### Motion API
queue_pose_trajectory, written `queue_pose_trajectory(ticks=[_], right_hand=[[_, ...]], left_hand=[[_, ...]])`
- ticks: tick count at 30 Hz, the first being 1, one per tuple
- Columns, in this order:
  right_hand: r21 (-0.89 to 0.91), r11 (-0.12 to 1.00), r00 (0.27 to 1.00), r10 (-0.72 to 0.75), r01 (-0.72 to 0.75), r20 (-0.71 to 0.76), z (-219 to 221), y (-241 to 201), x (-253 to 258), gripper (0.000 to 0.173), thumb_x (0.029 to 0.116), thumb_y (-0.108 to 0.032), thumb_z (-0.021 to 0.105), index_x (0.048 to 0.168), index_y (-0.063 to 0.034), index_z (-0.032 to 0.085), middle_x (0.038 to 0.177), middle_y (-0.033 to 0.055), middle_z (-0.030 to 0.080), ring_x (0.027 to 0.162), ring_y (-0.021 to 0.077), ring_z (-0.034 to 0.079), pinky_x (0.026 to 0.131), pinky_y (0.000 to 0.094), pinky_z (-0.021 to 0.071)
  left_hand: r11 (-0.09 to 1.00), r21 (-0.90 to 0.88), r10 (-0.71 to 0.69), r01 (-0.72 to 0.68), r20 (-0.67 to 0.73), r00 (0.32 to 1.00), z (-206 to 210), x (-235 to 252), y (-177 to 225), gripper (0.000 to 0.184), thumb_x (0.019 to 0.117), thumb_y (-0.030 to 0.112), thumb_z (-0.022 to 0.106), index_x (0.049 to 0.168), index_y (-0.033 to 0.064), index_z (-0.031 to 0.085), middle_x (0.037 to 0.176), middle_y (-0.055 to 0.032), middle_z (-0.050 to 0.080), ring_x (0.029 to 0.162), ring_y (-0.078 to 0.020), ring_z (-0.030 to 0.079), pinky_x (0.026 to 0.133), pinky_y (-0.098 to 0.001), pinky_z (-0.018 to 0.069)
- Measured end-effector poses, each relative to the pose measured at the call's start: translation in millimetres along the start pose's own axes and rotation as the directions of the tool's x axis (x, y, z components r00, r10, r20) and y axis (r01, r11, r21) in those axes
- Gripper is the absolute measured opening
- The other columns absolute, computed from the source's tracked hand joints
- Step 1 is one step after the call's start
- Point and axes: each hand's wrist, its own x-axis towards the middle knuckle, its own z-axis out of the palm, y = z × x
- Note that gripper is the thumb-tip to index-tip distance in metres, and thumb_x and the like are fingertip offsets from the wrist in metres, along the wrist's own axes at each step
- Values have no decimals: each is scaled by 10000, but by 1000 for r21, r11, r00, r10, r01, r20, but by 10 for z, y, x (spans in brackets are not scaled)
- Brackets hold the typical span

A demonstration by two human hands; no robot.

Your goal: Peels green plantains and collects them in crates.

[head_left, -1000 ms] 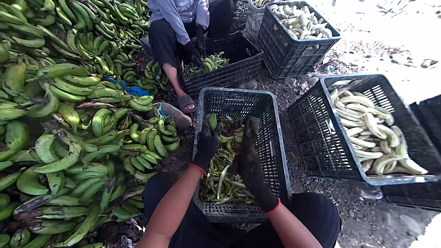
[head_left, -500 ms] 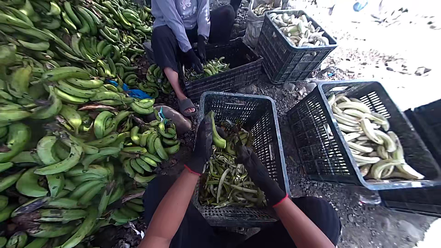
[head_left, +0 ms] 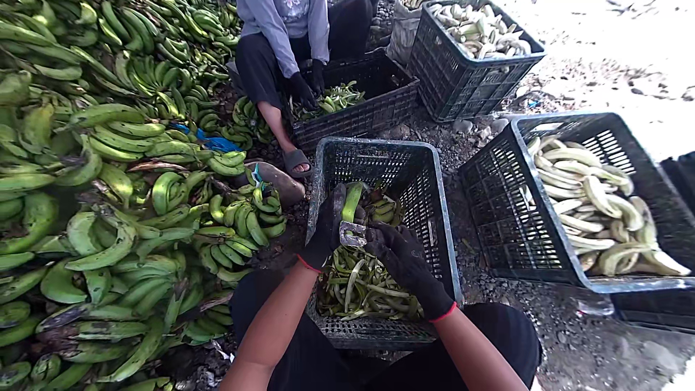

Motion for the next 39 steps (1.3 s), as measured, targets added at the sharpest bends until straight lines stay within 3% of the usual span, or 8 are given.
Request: queue_pose_trajectory(ticks=[5,9,14,18,21,28,33,39], right_hand=[[13,992,992,126,-126,9,40,-53,79,714,955,-697,388,1383,-186,645,1248,207,650,1215,435,560,962,654,424],[28,972,970,235,-233,-60,50,-21,182,586,970,-605,482,1407,-238,611,1272,255,609,1233,483,526,947,689,415],[17,942,932,334,-335,-143,0,106,314,604,980,-632,474,1436,-249,572,1369,292,548,1272,527,483,924,729,399],[121,933,904,358,-339,-232,-129,388,329,468,1058,-451,467,1367,-129,607,1179,261,663,1107,474,612,872,701,441],[215,943,911,308,-254,-274,-267,430,281,549,1053,-571,409,1356,-154,601,1071,212,679,976,410,642,798,656,477],[28,991,991,131,-132,23,-16,53,127,711,970,-708,358,1375,-191,630,1264,195,653,1226,415,571,982,665,426],[-61,995,997,78,-77,23,-1,-21,-31,850,848,-856,371,1351,-239,670,1232,218,651,1183,471,563,900,688,432],[3,975,968,221,-222,-121,18,40,156,734,895,-777,462,1296,-200,675,1228,256,617,1181,498,543,856,705,439]], left_hand=[[998,24,54,-55,19,998,56,-49,-36,454,1113,429,263,1290,148,572,812,-15,665,645,-88,635,579,-240,558],[993,111,47,-45,-20,999,104,-80,-176,468,1119,376,236,1406,113,497,1086,-40,641,882,-95,626,759,-284,552],[999,29,-38,39,-46,998,244,-50,-343,495,1119,426,191,1300,106,522,885,-62,625,722,-156,628,657,-323,563],[979,56,-199,197,46,979,307,-205,-306,514,1122,419,170,1183,40,513,715,-72,627,610,-175,651,586,-301,583],[994,48,-105,100,104,989,115,-182,-275,531,1111,395,176,1343,49,506,927,-91,683,782,-181,681,716,-330,591],[986,133,96,-97,14,995,-52,-116,-166,547,1075,558,258,1474,250,471,1200,-3,652,935,-86,637,780,-290,558],[969,168,190,-180,-50,980,-124,-114,-105,585,1041,655,216,1445,339,496,828,-5,635,599,-89,568,534,-230,496],[998,59,36,-37,17,999,131,-205,-182,516,1105,472,174,1343,200,541,1011,15,671,781,-58,638,662,-242,558]])
